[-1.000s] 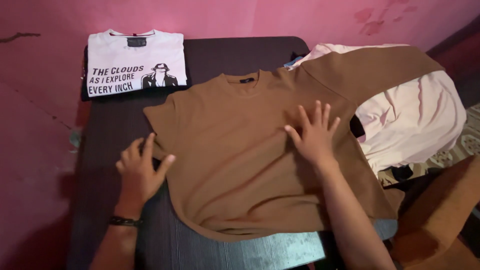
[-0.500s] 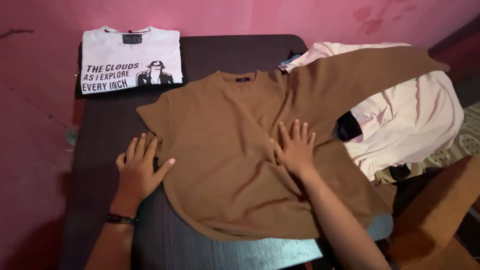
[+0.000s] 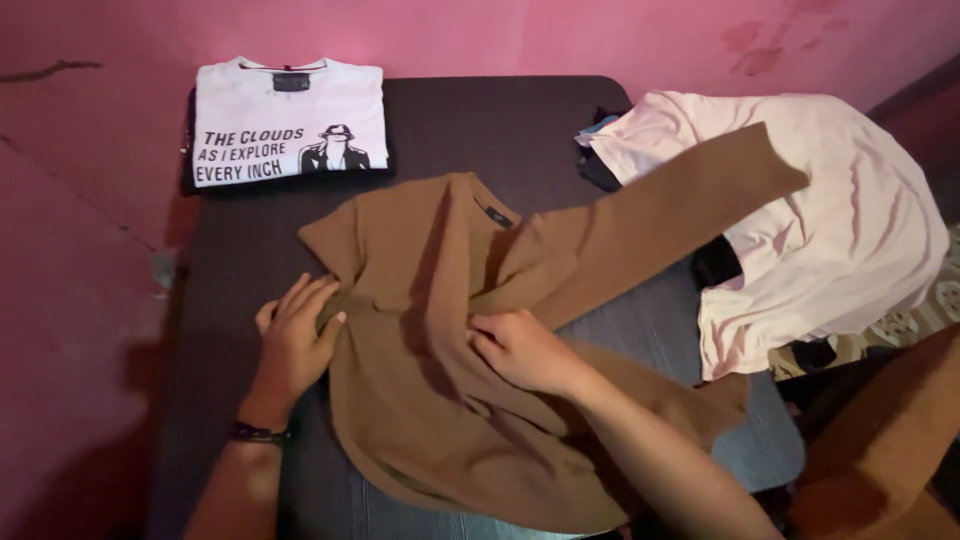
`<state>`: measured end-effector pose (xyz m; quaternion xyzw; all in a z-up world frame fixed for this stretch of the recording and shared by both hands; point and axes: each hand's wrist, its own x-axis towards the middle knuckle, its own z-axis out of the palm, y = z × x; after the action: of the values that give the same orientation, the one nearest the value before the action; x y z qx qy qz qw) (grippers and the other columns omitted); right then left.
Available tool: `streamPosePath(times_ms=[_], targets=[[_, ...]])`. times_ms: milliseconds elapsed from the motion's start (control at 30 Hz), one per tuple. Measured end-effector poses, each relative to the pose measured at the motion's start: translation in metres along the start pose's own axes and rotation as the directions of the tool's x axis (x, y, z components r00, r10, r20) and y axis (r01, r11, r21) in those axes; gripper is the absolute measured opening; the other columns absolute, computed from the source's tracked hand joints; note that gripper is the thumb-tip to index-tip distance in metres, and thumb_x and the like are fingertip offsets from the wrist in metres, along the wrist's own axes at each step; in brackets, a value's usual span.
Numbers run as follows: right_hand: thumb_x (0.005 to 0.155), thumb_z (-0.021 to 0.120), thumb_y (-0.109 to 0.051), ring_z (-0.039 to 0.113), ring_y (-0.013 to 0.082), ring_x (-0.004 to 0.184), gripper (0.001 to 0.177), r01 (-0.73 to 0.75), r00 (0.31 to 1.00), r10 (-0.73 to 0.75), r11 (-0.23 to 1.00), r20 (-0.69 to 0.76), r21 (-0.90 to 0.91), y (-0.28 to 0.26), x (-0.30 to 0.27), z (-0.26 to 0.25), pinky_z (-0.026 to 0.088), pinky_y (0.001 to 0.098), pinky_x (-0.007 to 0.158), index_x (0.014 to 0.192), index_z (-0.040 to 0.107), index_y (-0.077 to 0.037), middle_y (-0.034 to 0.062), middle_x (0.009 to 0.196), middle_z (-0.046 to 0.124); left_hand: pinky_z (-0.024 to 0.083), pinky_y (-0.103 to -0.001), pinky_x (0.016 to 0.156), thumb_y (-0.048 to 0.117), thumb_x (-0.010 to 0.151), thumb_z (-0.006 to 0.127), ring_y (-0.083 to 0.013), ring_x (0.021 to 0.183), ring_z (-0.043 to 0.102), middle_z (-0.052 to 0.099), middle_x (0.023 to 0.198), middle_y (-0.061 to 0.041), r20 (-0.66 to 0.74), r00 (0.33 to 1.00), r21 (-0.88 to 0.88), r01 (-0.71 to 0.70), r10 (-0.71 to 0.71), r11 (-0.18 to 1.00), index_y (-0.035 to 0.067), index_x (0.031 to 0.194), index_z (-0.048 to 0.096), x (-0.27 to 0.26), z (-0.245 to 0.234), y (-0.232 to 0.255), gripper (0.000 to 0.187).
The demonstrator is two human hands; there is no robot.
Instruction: Fold a brown long-sleeved shirt on a desk.
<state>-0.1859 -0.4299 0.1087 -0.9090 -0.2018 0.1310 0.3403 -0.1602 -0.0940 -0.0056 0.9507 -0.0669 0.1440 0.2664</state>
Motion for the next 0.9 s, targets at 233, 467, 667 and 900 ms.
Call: streamPosePath(times_ms=[233, 467, 667, 900], targets=[[0.104, 0.056, -0.021, 0.063, 0.0363, 0.12, 0.036, 0.175, 0.912, -0.288, 0.918, 0.292, 0.356, -0.063, 0.03, -0.006, 0.05, 0.0501, 0.104, 0.132, 0.064, 0.0, 0.0222, 0.125, 0.069, 0.039, -0.053, 0.112, 0.01, 0.096, 0.064, -0.0371, 0.134, 0.056, 0.066, 0.135, -0.017, -0.024, 0.998, -0.361, -0.069, 0.065, 0.93, 0.007, 0.136, 0.065, 0.005, -0.012, 0.025, 0.04], [0.086, 0.076, -0.029, 0.075, 0.0369, 0.092, 0.029, 0.348, 0.937, -0.337, 0.923, 0.09, -0.164, -0.089, 0.077, -0.044, 0.06, 0.0466, 0.077, 0.106, 0.073, -0.01, 0.0131, 0.096, 0.078, 0.039, -0.047, 0.114, -0.001, 0.096, 0.061, -0.0313, 0.131, 0.055, 0.063, 0.131, -0.016, -0.097, 0.994, -0.642, -0.026, -0.048, 0.766, 0.002, 0.132, 0.065, 0.007, -0.018, 0.019, 0.036], [0.063, 0.089, -0.005, 0.009, 0.0458, 0.156, 0.136, 0.388, 0.883, -0.208, 0.828, 0.42, -0.404, -0.051, 0.148, -0.036, 0.021, 0.0619, 0.123, 0.164, 0.005, -0.039, 0.0131, 0.173, -0.007, 0.037, -0.049, 0.113, 0.0, 0.09, 0.067, -0.0347, 0.127, 0.053, 0.06, 0.124, -0.015, 0.076, 0.994, -0.675, -0.01, 0.083, 0.738, 0.009, 0.125, 0.073, 0.0, -0.011, 0.042, 0.036], [0.067, 0.086, -0.05, 0.057, 0.0356, 0.132, 0.106, 0.444, 0.875, -0.067, 0.509, 0.48, -0.738, -0.004, 0.174, -0.018, 0.038, 0.0509, 0.107, 0.157, 0.031, -0.046, -0.0014, 0.146, 0.059, 0.008, -0.081, 0.112, 0.058, 0.065, 0.094, -0.0557, 0.148, 0.012, 0.015, 0.157, -0.037, 0.562, 0.827, -0.338, 0.19, 0.036, 0.922, 0.003, 0.159, 0.01, -0.01, -0.072, 0.112, 0.138]])
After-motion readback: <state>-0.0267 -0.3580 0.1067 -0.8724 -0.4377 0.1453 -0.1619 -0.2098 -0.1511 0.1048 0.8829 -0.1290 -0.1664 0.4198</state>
